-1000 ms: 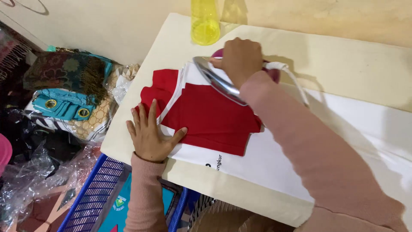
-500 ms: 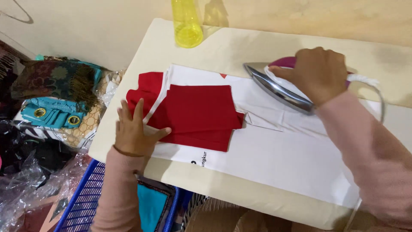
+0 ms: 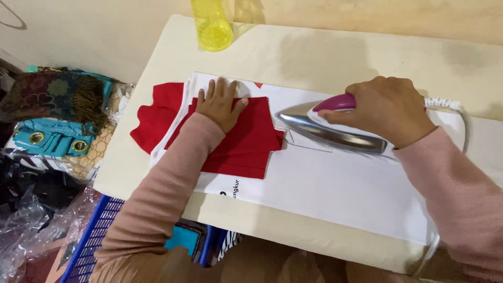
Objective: Ironing and folding a polo shirt on a table.
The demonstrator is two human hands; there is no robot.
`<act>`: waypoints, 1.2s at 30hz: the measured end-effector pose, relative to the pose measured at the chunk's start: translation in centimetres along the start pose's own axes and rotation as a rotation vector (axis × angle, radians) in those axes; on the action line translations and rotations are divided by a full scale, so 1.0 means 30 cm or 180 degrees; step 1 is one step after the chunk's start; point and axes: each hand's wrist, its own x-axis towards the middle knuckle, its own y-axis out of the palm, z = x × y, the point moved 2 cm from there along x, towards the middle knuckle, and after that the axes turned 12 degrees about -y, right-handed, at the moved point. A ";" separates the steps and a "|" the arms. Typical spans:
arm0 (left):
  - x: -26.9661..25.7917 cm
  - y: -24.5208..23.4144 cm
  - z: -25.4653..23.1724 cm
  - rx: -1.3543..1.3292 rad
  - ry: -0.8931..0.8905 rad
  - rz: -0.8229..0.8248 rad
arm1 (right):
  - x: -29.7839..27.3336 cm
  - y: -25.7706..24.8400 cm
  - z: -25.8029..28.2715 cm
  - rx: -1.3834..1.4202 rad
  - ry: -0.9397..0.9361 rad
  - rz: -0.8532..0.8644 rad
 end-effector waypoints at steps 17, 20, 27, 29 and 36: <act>-0.006 0.023 -0.005 0.0320 -0.0165 0.0080 | -0.005 0.080 -0.096 -0.0608 -0.0807 0.0186; -0.007 0.036 -0.001 0.0319 -0.0148 -0.0042 | 0.000 0.074 -0.082 -0.0688 -0.0518 0.0271; 0.000 0.033 -0.001 0.0332 -0.0167 -0.0019 | -0.010 0.079 -0.108 -0.0364 -0.0867 0.0130; 0.002 0.040 0.005 0.0334 -0.0163 -0.0027 | -0.018 0.085 -0.113 -0.0266 -0.0991 0.0034; -0.003 0.046 0.008 0.0386 -0.0072 -0.0161 | 0.015 0.063 -0.095 -0.0432 -0.0503 0.0276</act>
